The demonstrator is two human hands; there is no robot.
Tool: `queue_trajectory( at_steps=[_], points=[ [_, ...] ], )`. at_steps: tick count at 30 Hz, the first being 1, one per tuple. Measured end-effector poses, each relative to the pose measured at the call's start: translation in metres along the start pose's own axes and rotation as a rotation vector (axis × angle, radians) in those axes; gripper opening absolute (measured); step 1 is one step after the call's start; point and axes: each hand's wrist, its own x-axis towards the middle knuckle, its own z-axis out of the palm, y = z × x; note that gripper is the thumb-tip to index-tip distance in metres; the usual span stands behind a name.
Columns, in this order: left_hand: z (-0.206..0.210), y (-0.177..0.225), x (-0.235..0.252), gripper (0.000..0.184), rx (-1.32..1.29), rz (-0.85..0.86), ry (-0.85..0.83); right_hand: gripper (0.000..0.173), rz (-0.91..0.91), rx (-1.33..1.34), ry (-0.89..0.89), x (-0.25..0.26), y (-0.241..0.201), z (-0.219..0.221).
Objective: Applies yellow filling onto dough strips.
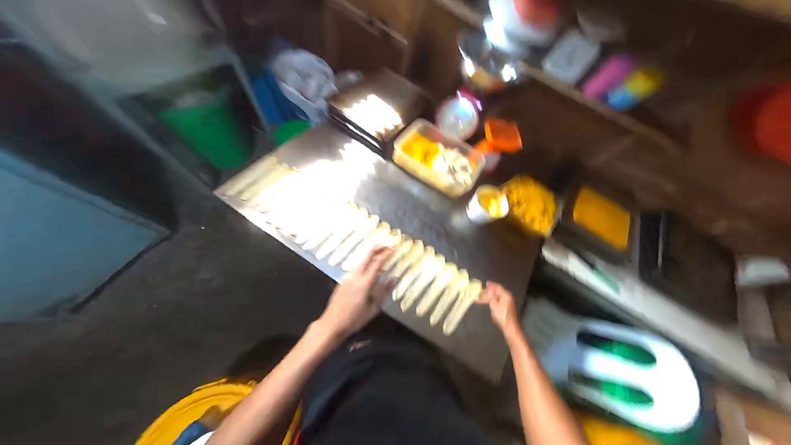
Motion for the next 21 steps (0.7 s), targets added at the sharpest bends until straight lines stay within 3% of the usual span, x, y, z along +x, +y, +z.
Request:
queue_trajectory(
  at_steps=[3,5,11,13,16,19,21],
  points=[
    [0.036,-0.058,-0.054,0.053,0.203,-0.196,-0.111,0.023,0.255,0.388,0.047,0.006,0.025,-0.026],
    [0.051,-0.070,-0.085,0.056,0.206,-0.293,-0.151,0.019,0.374,0.611,0.052,-0.001,0.044,-0.038],
    [0.071,-0.061,-0.102,0.058,0.267,-0.490,-0.152,0.014,0.321,0.785,-0.031,0.020,0.068,-0.048],
    [0.078,-0.063,-0.107,0.056,0.280,-0.601,-0.135,0.023,0.177,0.619,-0.012,0.028,0.070,-0.038],
    [0.095,-0.079,-0.133,0.055,0.241,-0.834,-0.140,0.054,-0.085,0.122,0.074,0.038,0.083,-0.004],
    [0.115,-0.076,-0.183,0.054,0.204,-1.113,-0.280,0.075,-0.118,-0.383,-0.016,0.041,0.129,0.040],
    [0.112,-0.054,-0.223,0.054,0.182,-1.272,-0.347,0.074,-0.128,-0.487,-0.082,0.020,0.160,0.044]
  ],
)
